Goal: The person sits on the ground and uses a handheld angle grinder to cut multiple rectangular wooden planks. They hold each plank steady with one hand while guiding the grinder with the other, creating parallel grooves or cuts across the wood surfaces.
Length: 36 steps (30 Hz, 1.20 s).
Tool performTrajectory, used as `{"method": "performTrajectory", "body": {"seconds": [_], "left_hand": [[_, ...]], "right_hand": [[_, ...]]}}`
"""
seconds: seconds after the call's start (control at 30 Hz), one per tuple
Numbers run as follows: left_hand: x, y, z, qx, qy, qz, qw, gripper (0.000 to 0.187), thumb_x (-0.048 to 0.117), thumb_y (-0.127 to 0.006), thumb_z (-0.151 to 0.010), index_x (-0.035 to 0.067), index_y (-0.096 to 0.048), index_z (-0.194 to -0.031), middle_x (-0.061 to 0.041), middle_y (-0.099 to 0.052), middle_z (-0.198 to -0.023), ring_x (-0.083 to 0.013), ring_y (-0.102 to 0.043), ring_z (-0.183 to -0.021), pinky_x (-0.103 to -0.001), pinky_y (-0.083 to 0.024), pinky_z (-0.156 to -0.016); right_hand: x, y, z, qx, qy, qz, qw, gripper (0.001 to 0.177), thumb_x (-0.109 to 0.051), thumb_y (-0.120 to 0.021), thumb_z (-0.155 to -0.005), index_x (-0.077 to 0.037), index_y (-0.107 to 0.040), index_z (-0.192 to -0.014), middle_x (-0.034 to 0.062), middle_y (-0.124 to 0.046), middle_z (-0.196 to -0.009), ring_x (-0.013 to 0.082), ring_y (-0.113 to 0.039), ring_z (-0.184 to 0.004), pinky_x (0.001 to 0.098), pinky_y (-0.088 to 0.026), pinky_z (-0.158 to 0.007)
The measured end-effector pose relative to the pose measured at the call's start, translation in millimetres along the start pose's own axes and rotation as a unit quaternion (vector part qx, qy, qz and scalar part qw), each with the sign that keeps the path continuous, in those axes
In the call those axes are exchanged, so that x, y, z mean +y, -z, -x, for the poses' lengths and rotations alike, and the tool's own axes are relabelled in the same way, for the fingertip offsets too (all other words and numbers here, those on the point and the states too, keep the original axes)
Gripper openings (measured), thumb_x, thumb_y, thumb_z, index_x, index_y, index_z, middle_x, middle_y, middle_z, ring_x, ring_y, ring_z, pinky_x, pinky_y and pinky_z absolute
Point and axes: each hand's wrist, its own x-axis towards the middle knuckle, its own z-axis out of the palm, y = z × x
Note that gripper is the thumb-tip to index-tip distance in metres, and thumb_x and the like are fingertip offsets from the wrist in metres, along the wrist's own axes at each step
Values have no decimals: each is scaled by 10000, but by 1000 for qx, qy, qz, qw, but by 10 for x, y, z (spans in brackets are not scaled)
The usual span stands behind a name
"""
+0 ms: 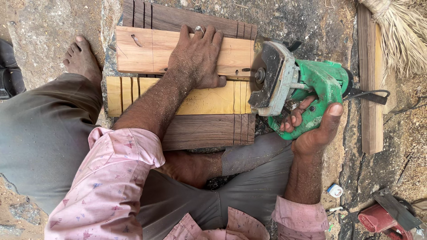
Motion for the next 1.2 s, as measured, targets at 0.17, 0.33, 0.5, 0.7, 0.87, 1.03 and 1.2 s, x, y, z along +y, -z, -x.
{"method": "performTrajectory", "body": {"seconds": [0.17, 0.33, 0.5, 0.7, 0.87, 1.03, 1.2], "left_hand": [[-6, 13, -5, -8, -2, 0, 1000, 1164, 675, -769, -705, -47, -315, -1497, -261, -469, -1385, -392, -506, -1306, -691, -244, -1141], [-2, 36, 1, -5, -5, 2, 1000, 1150, 675, -768, -711, -65, -329, -1474, -275, -467, -1383, -403, -512, -1293, -686, -259, -1131], [5, 68, 8, -11, -1, 8, 1000, 1145, 676, -780, -691, -54, -345, -1459, -261, -485, -1355, -399, -515, -1281, -679, -260, -1127], [9, 98, 22, -25, -2, 6, 1000, 1114, 667, -760, -724, -48, -347, -1473, -249, -494, -1358, -381, -527, -1272, -662, -280, -1121], [6, 86, 33, -16, -6, 10, 1000, 1145, 673, -764, -710, -48, -332, -1487, -244, -488, -1376, -366, -511, -1296, -637, -264, -1134], [13, 94, 30, -15, -6, 13, 1000, 1188, 688, -766, -700, -54, -299, -1502, -250, -467, -1403, -375, -497, -1306, -642, -235, -1141], [10, 84, 32, -10, -10, 13, 1000, 1181, 684, -761, -698, -61, -312, -1497, -252, -473, -1402, -372, -495, -1314, -634, -246, -1138]], "right_hand": [[-3, -15, -63, -6, -5, -16, 1000, 701, -736, -512, -1055, -39, -568, -1001, 73, -488, -638, 181, -492, -501, 339, -488, -488], [1, -12, -130, -4, -13, -17, 1000, 699, -740, -515, -1043, -44, -569, -1003, 69, -491, -641, 181, -492, -498, 346, -490, -500], [6, -26, -195, 2, -14, -20, 1000, 698, -743, -520, -1030, -48, -570, -992, 72, -500, -640, 182, -492, -490, 370, -491, -520], [-18, -77, -294, -14, -1, -3, 1000, 710, -754, -516, -1033, -48, -572, -981, 69, -486, -635, 182, -486, -490, 354, -479, -466], [-38, -121, -368, 5, -5, 19, 1000, 709, -751, -512, -1031, -45, -573, -989, 66, -484, -640, 191, -483, -528, 369, -480, -514], [-91, -220, -463, 7, -7, 30, 1000, 695, -744, -503, -1037, -52, -568, -1017, 65, -481, -636, 190, -471, -536, 360, -469, -502], [-72, -226, -578, -4, 0, 29, 1000, 700, -742, -515, -1035, -45, -565, -994, 69, -479, -637, 194, -474, -536, 356, -470, -499]]}}
